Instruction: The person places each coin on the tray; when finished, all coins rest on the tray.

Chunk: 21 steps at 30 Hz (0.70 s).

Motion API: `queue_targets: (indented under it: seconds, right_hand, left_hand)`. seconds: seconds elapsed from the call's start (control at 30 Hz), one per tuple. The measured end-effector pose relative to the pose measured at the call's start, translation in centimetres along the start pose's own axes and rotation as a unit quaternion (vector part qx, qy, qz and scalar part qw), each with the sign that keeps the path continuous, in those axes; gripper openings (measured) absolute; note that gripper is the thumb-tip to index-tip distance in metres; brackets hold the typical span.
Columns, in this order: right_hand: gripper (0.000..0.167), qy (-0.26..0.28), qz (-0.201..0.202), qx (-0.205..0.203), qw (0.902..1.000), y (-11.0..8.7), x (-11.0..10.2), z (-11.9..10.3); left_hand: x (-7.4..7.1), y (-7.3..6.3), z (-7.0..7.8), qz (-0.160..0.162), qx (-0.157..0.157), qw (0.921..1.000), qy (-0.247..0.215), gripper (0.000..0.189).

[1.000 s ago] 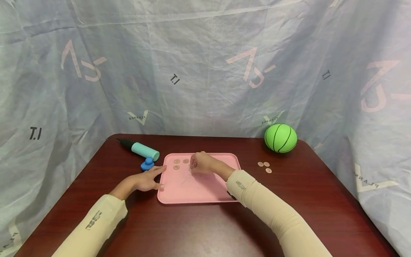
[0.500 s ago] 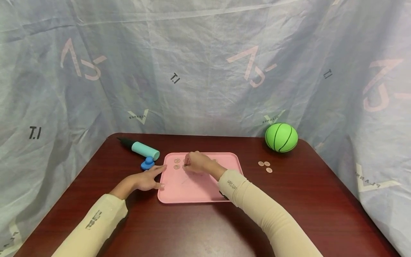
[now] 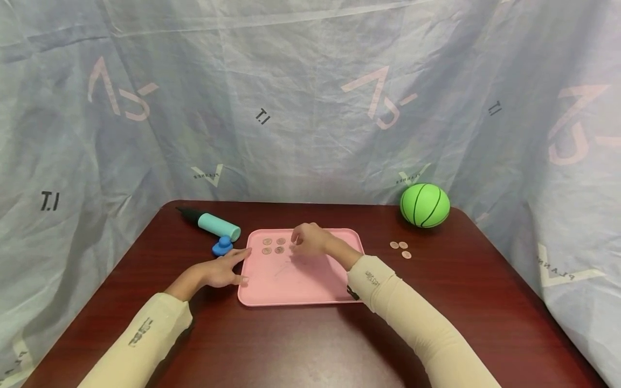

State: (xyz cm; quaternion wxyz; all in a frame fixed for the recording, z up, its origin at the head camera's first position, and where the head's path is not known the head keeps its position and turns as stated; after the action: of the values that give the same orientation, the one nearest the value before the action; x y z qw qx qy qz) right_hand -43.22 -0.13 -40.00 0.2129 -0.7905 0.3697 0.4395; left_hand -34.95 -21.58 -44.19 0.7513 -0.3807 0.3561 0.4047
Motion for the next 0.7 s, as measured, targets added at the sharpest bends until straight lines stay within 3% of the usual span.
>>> queue_targets:
  seconds: [0.3,0.47,0.7]
  right_hand:
    - [0.028,0.054,0.067,-0.005,0.9963,-3.4,-3.6,3.2]
    - [0.032,0.074,0.112,-0.002,0.9909,-5.1,-5.4,4.8]
    - [0.041,0.06,0.11,0.036,0.9915,-7.1,-7.0,6.6]
  left_hand:
    - [-0.4,-0.9,1.3,-0.009,0.023,0.9997,0.008,0.091]
    - [-0.4,-1.1,1.2,-0.011,0.021,0.9997,0.01,0.091]
    - [-0.4,-1.0,1.3,0.003,0.021,0.9998,0.003,0.088]
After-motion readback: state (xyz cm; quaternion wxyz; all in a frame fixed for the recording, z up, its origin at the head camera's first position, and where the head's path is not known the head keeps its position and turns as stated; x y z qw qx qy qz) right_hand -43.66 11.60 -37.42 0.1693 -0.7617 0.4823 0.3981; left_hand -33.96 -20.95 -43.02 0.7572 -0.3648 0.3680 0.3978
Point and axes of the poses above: each hand's wrist, its own y-axis towards the middle knuckle, its own x-axis out of the palm, z = x × y, the point moved 6 cm from there along y, towards the middle knuckle, and after that the axes turned 10 degrees about y, right-handed, at the moved point
